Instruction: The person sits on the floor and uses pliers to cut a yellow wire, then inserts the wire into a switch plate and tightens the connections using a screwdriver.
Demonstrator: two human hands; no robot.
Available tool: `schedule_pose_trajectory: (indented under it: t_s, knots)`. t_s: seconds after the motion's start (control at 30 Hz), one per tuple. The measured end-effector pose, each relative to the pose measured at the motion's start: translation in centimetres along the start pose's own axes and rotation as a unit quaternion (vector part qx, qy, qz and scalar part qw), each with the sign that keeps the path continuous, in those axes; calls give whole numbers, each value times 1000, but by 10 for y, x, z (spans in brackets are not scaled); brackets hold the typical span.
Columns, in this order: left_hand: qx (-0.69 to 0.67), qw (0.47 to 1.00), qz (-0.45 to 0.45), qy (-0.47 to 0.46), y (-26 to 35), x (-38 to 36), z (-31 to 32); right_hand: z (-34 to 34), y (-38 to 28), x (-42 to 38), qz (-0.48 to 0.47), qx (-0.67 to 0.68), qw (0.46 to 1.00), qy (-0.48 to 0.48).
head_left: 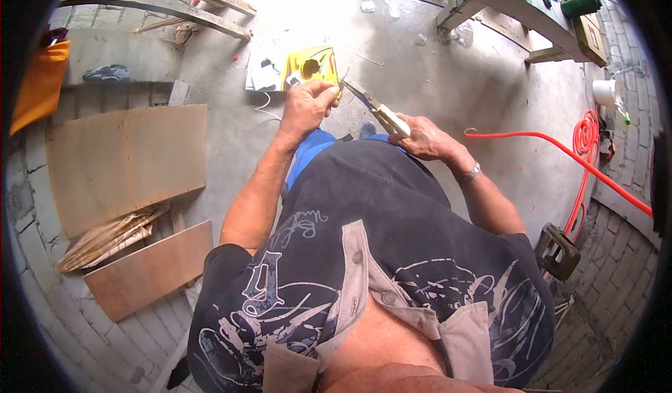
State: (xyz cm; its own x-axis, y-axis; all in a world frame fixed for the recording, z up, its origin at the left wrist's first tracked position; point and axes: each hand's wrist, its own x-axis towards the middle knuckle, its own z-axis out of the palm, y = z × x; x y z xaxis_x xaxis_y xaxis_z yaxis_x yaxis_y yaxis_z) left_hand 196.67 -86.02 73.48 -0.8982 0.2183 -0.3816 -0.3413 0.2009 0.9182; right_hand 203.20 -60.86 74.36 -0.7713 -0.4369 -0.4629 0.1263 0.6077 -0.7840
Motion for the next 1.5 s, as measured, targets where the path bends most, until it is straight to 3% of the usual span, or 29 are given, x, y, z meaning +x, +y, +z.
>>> schedule_pose_trajectory:
  t_s: [0.5, 0.77, 1.5]
  knots:
    - [8, 1000, -5, -5, 2, 21, 8, -10, 9, 2, 9, 29, 999, 18]
    - [14, 999, -22, -21, 5, 24, 10, -9, 20, 4, -13, 56, 998, -22]
    - [50, 997, -34, -47, -2, 23, 9, -9, 10, 1, 34, 3, 999, -11]
